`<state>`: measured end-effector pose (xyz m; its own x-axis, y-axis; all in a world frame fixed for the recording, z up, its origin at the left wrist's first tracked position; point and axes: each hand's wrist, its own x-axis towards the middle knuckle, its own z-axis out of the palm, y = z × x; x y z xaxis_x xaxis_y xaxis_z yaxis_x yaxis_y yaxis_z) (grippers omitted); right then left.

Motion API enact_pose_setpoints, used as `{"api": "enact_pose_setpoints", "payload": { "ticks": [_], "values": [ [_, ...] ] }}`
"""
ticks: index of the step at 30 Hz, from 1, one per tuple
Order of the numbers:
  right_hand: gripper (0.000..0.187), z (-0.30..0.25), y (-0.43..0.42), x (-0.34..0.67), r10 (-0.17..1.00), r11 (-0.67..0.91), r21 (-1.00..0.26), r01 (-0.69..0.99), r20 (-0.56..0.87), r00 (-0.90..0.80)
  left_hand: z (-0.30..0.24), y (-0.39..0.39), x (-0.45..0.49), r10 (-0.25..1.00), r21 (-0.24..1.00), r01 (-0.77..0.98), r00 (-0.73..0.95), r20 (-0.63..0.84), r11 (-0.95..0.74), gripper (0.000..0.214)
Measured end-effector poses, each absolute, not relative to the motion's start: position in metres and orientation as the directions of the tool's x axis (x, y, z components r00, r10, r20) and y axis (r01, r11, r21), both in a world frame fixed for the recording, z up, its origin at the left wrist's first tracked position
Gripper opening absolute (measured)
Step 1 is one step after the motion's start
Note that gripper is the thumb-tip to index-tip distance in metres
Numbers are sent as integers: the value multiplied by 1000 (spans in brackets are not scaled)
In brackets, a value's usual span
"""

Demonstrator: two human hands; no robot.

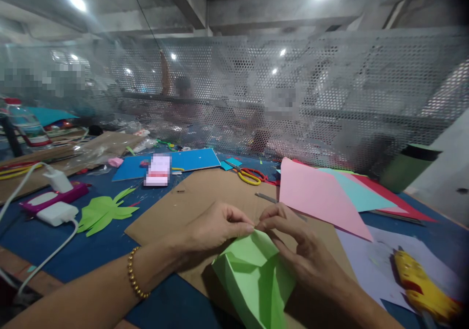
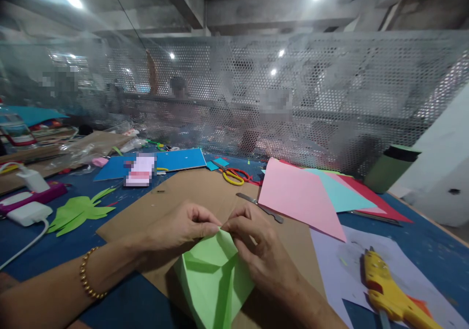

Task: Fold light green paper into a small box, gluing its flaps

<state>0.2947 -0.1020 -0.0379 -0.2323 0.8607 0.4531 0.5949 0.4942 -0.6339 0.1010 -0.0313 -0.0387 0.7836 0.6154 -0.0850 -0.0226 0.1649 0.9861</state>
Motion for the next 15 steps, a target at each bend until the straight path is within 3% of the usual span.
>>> {"api": "enact_pose_setpoints", "payload": {
  "ticks": [15],
  "values": [
    [27, -42, -105, 298, 861, 489, -634, 599, 462, -213, -37, -31, 104, 680, 998, 42, 731, -59, 42, 16]
  ]
}}
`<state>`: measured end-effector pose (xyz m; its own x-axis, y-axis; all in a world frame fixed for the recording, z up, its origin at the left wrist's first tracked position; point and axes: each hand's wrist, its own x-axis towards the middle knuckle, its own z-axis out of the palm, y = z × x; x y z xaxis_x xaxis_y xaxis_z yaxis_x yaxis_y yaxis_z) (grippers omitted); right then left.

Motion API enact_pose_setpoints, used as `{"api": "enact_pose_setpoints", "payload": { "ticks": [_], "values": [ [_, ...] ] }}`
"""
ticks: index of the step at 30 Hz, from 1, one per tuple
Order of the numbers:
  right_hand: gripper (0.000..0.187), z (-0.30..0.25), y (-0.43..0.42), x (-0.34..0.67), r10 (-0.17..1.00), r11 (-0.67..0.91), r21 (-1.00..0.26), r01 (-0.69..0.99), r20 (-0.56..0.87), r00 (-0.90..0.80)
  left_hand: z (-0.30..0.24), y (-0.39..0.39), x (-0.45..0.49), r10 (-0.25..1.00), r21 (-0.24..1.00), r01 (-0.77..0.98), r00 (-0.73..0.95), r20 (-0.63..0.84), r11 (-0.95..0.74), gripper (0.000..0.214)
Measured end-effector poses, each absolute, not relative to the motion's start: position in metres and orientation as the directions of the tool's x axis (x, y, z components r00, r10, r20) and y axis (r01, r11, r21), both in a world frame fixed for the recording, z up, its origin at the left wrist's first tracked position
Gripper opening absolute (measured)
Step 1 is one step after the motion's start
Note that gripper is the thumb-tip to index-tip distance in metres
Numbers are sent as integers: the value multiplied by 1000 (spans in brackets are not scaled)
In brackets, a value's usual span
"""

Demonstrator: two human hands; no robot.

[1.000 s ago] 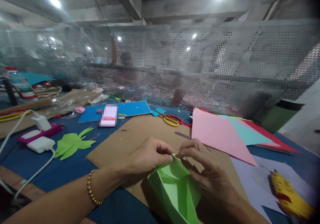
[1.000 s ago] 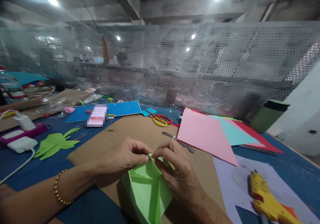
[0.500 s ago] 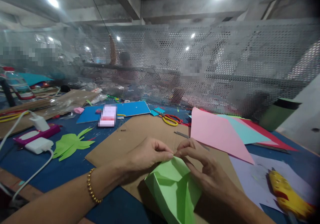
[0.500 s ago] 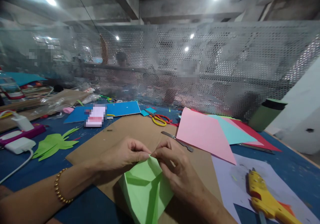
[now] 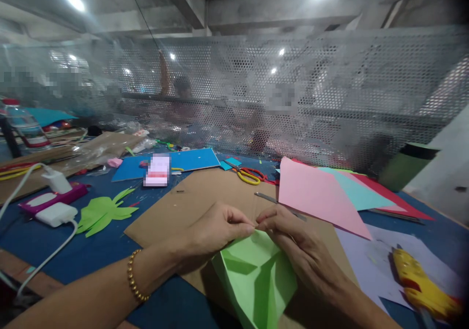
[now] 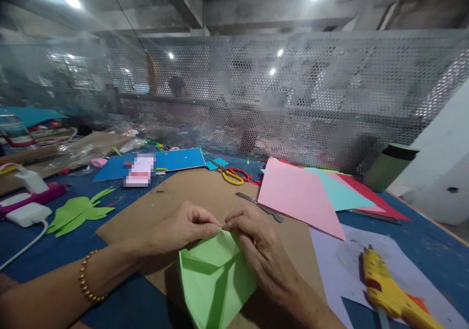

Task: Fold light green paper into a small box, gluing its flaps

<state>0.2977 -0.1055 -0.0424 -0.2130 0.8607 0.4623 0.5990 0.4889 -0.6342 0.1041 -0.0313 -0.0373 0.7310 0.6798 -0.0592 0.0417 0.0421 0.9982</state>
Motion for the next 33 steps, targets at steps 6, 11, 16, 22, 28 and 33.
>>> {"api": "enact_pose_setpoints", "payload": {
  "ticks": [6, 11, 16, 22, 28, 33],
  "values": [
    [27, -38, -109, 296, 869, 450, -631, 632, 471, -149, -39, -29, 104, 709, 996, 88, 704, -44, -25, 20],
    [28, -35, -109, 290, 928, 319, -680, 660, 364, -73, -39, -27, 104, 704, 981, 120, 710, 21, -150, 25],
    [32, -35, -106, 288, 947, 287, -684, 670, 309, -90, -34, -31, 105, 726, 979, 148, 687, 0, -140, 26],
    [28, -33, -104, 289, 938, 319, -668, 673, 324, -123, -36, -33, 105, 745, 991, 118, 666, -35, -59, 23],
    [24, -36, -101, 288, 937, 311, -659, 684, 334, -105, -37, -35, 104, 731, 994, 104, 681, -42, -39, 25],
    [29, -36, -102, 287, 955, 268, -714, 647, 283, -84, -39, -34, 105, 721, 988, 118, 693, -11, -99, 26]
  ]
}}
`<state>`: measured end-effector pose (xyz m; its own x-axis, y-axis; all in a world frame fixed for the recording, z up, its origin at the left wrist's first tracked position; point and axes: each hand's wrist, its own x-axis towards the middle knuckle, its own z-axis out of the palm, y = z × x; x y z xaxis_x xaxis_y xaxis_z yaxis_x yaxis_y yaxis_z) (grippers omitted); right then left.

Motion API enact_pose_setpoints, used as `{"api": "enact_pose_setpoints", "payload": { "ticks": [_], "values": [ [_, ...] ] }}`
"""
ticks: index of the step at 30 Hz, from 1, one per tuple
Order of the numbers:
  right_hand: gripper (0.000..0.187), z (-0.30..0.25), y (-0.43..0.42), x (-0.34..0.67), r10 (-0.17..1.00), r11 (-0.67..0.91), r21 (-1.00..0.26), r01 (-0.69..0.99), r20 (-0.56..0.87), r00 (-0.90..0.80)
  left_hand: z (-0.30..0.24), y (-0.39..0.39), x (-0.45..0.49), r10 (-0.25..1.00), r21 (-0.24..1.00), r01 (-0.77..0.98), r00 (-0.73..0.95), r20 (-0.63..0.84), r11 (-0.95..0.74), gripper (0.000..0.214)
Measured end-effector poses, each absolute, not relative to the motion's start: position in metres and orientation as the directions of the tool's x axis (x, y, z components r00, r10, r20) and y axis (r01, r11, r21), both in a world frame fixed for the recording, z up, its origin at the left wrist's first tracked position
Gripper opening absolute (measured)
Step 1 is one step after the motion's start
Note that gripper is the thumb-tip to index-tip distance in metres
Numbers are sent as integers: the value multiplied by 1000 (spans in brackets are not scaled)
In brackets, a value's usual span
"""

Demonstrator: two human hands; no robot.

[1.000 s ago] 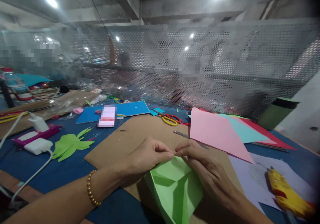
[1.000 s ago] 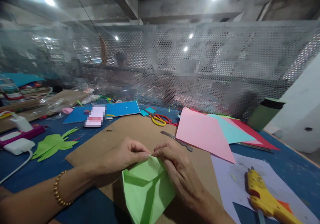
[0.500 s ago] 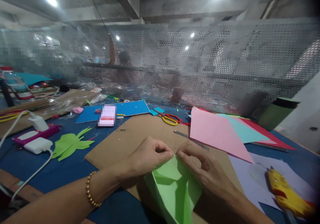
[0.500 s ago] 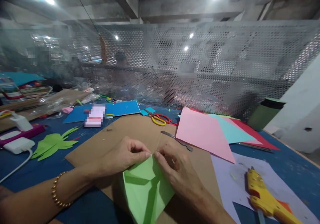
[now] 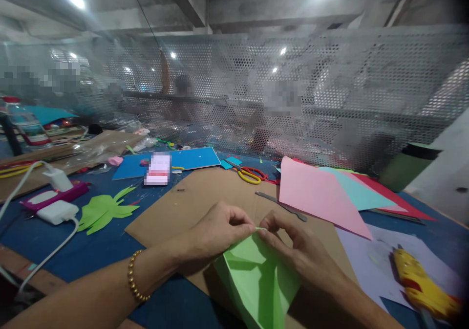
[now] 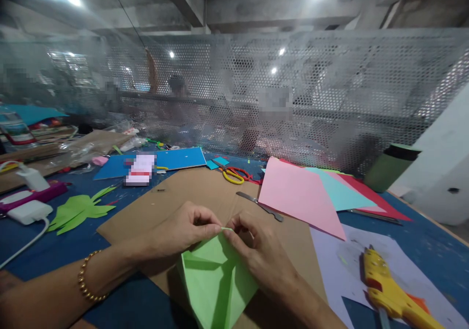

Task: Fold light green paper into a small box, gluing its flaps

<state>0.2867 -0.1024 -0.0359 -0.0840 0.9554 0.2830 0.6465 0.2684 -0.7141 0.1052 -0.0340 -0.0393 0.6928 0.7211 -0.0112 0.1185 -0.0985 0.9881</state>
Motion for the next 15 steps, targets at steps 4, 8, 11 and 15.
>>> {"api": "enact_pose_setpoints", "payload": {
  "ticks": [4, 8, 11, 15],
  "values": [
    [32, -36, -105, 285, 971, 226, -774, 591, 231, -69, -45, -30, 104, 683, 982, 127, 730, 2, -138, 24],
    [34, -36, -107, 282, 983, 180, -855, 487, 169, -67, -44, -31, 102, 669, 959, 174, 743, 20, -223, 19],
    [38, -36, -108, 282, 984, 177, -838, 516, 166, -67, -42, -33, 103, 674, 938, 204, 737, 40, -279, 18],
    [38, -36, -107, 283, 983, 181, -836, 518, 170, -70, -40, -33, 103, 687, 933, 203, 724, 63, -299, 20]
  ]
}}
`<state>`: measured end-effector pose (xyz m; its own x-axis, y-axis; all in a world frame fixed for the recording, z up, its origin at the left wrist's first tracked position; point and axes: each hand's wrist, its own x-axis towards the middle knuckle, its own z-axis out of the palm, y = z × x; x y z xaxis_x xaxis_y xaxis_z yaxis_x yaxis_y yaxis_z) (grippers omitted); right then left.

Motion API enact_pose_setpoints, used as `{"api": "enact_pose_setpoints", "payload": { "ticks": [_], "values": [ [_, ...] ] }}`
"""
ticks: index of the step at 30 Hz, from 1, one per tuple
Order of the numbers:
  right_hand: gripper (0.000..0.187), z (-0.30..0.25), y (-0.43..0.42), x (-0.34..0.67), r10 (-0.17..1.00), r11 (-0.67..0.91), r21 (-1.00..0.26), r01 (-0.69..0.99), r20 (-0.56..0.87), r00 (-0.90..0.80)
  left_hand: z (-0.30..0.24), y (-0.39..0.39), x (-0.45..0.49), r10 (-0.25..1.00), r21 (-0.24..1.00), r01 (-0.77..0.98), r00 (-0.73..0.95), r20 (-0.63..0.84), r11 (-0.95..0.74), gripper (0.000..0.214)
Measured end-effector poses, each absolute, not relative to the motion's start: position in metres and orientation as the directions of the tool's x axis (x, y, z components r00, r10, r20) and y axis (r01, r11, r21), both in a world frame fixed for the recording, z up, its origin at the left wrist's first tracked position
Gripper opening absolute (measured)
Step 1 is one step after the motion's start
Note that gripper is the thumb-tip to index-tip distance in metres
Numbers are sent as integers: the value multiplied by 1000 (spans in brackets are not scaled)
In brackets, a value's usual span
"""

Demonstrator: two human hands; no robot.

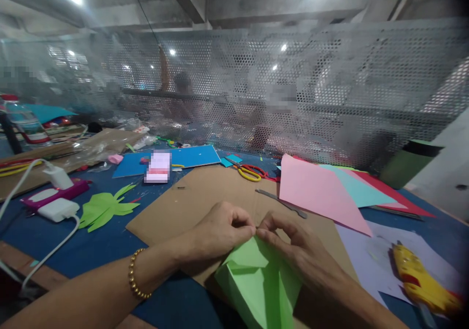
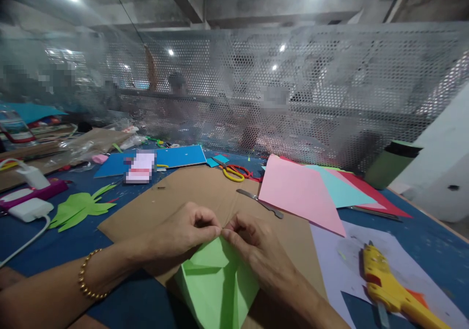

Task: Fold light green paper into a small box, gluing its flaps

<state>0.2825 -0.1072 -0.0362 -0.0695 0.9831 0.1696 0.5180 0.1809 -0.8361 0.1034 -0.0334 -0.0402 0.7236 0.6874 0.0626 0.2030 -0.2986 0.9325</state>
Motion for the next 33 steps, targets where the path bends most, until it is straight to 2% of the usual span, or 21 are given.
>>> {"api": "enact_pose_setpoints", "payload": {
  "ticks": [8, 12, 15, 18, 21, 24, 26, 30, 31, 33],
  "values": [
    [31, -35, -102, 288, 959, 274, -713, 646, 256, -124, -41, -35, 104, 704, 947, 190, 709, 51, -261, 17],
    [33, -33, -104, 288, 948, 275, -659, 700, 307, -83, -46, -36, 105, 668, 999, 51, 743, -28, -15, 22],
    [34, -33, -106, 286, 949, 248, -686, 684, 314, -29, -50, -35, 106, 622, 985, 21, 773, -124, 170, 31],
    [34, -36, -108, 284, 949, 216, -734, 644, 313, 38, -52, -33, 108, 611, 960, 5, 770, -183, 281, 38],
    [34, -40, -108, 284, 951, 201, -753, 626, 304, 60, -54, -31, 109, 637, 961, 8, 747, -190, 277, 40],
    [37, -38, -106, 285, 941, 212, -725, 655, 333, 64, -53, -29, 108, 666, 980, 53, 726, -172, 194, 36],
    [34, -30, -106, 287, 912, 253, -650, 717, 408, 49, -51, -29, 107, 667, 985, 72, 728, -158, 156, 35],
    [18, -10, -123, 306, 818, 340, -391, 855, 571, -64, -47, -28, 106, 660, 994, 81, 743, -112, 77, 35],
    [16, -8, -133, 318, 804, 306, -332, 892, 592, -56, -46, -28, 106, 667, 996, 83, 740, -87, 39, 34],
    [15, -11, -160, 354, 737, 206, -135, 969, 673, -63, -44, -28, 105, 681, 996, 78, 731, -33, -35, 33]
  ]
}}
